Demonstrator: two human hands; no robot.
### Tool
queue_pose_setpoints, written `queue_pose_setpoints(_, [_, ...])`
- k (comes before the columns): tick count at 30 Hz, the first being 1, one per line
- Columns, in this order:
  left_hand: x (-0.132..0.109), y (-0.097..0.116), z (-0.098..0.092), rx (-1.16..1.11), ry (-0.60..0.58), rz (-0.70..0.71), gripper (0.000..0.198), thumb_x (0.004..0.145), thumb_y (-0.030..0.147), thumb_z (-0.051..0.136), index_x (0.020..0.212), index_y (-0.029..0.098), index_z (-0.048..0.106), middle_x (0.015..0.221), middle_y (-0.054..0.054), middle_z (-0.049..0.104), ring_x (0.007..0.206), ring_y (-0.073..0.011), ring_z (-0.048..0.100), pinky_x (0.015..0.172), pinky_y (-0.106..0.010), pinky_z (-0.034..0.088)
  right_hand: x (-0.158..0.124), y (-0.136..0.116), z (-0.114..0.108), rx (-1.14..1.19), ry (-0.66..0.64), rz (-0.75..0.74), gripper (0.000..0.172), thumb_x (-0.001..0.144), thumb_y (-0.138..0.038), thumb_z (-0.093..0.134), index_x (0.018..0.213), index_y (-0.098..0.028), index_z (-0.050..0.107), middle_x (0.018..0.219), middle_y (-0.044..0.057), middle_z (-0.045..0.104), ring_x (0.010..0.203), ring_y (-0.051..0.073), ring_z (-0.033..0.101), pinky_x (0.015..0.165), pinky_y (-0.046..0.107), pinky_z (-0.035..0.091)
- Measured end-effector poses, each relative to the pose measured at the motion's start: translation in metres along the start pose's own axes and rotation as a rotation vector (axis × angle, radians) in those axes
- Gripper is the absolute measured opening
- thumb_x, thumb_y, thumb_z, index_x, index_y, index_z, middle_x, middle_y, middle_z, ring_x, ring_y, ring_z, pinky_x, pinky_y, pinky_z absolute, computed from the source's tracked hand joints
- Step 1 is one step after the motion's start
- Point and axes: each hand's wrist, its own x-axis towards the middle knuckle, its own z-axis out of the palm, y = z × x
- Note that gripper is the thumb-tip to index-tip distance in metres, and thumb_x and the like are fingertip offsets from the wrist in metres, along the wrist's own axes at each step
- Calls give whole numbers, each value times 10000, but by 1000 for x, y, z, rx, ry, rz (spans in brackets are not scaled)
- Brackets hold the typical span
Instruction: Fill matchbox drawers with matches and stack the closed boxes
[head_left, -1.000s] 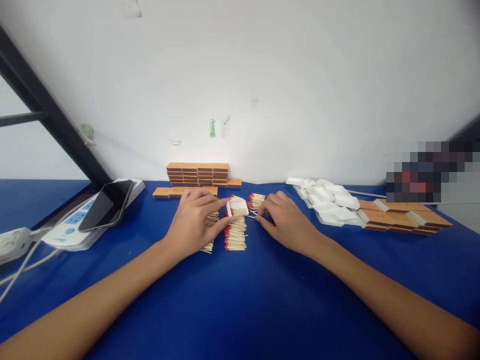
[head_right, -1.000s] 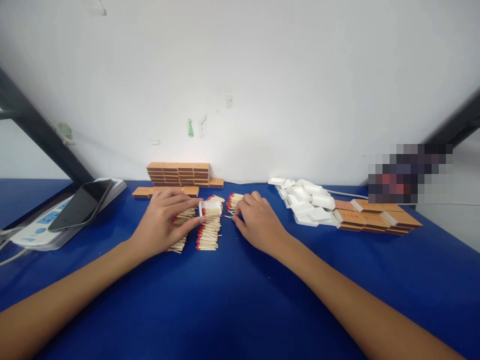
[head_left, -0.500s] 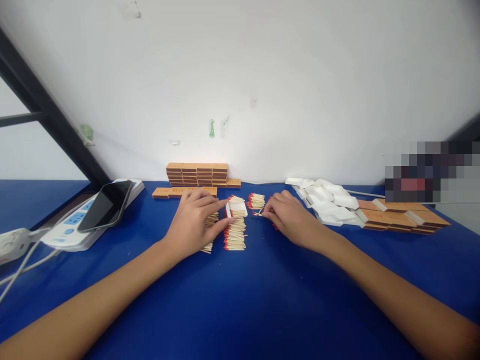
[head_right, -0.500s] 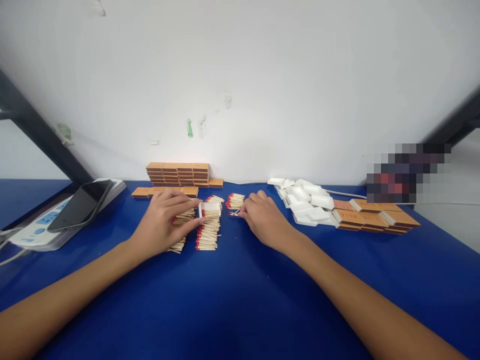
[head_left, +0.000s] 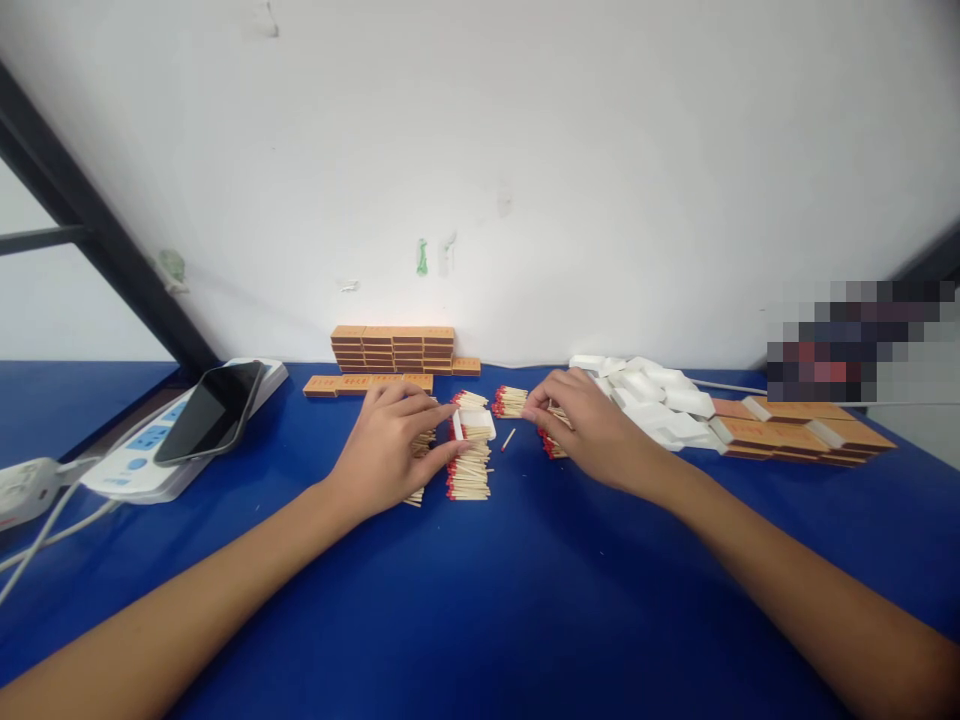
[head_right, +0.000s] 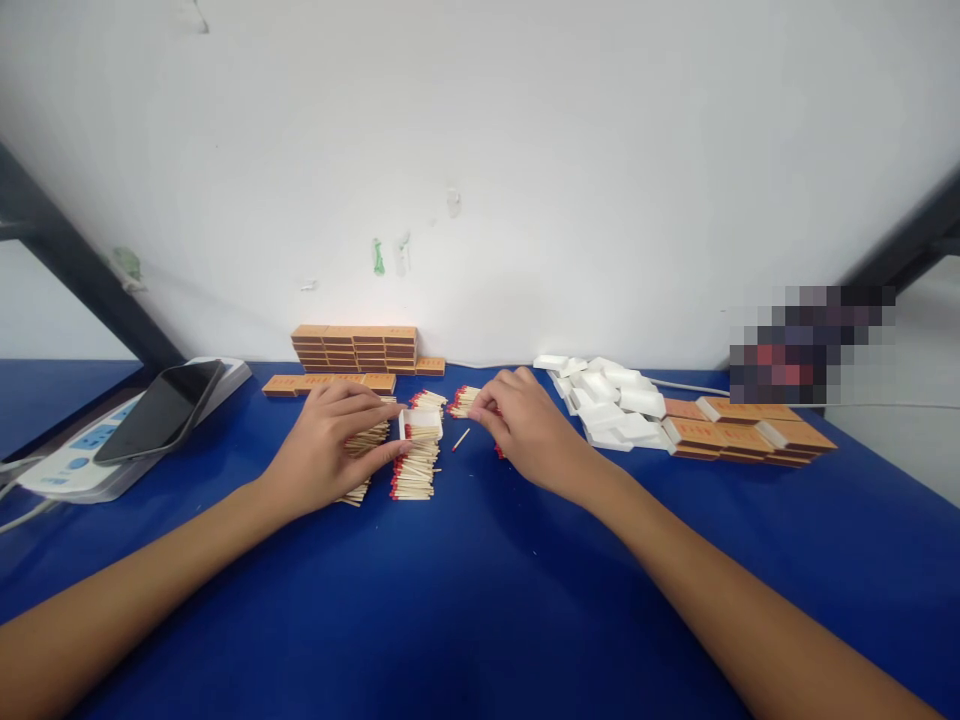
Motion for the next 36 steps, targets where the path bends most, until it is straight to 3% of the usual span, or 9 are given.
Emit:
queue_pose_setpoints(5, [1, 5, 1, -57, -1, 29, 370, 980, 489, 717, 1223, 213, 753, 1012, -59, 786, 1071, -267, 650, 943, -456, 440, -3, -22, 5, -13, 46, -129, 170, 1075, -286, 509, 926, -230, 570, 970, 77, 639, 947, 259, 513, 855, 416, 437])
queue_pose_setpoints(13, [2, 13, 1, -116, 27, 31, 357, 952, 473, 757, 1176, 195, 766, 1025, -63, 789, 1050, -258, 667, 935, -453, 456, -6, -38, 8, -44, 65, -172, 138, 1055, -245, 543, 940, -220, 614, 968, 83, 657, 933, 259, 509, 854, 418, 432])
queue_pose_setpoints(18, [2, 8, 0, -99, 45, 27, 356, 964, 474, 741, 1192, 201, 767, 1021, -66, 789, 1033, -263, 664, 912, -449, 457, 0, -18, 6, 10, 135, -161, 157, 1048, -243, 558, 910, -226, 631, 890, 59, 662, 901, 245, 544, 830, 399, 445])
queue_pose_setpoints(25, [0, -3, 1, -21, 75, -4, 346, 975, 471, 726, 1193, 206, 766, 1057, -69, 790, 1051, -268, 641, 945, -466, 459, 0, 23, 20, -177, -74, -121, 188, 1027, -235, 566, 1112, -210, 732, 1009, 103, 653, 986, 283, 525, 887, 455, 455])
queue_pose_setpoints(36, [1, -1, 0, -10, 77, 25, 368, 985, 471, 709, 1198, 174, 759, 1047, -75, 785, 1034, -272, 636, 925, -464, 454, -1, 18, 21, -120, -94, -152, 217, 1049, -222, 524, 1047, -212, 740, 1015, 105, 650, 976, 267, 516, 876, 437, 459])
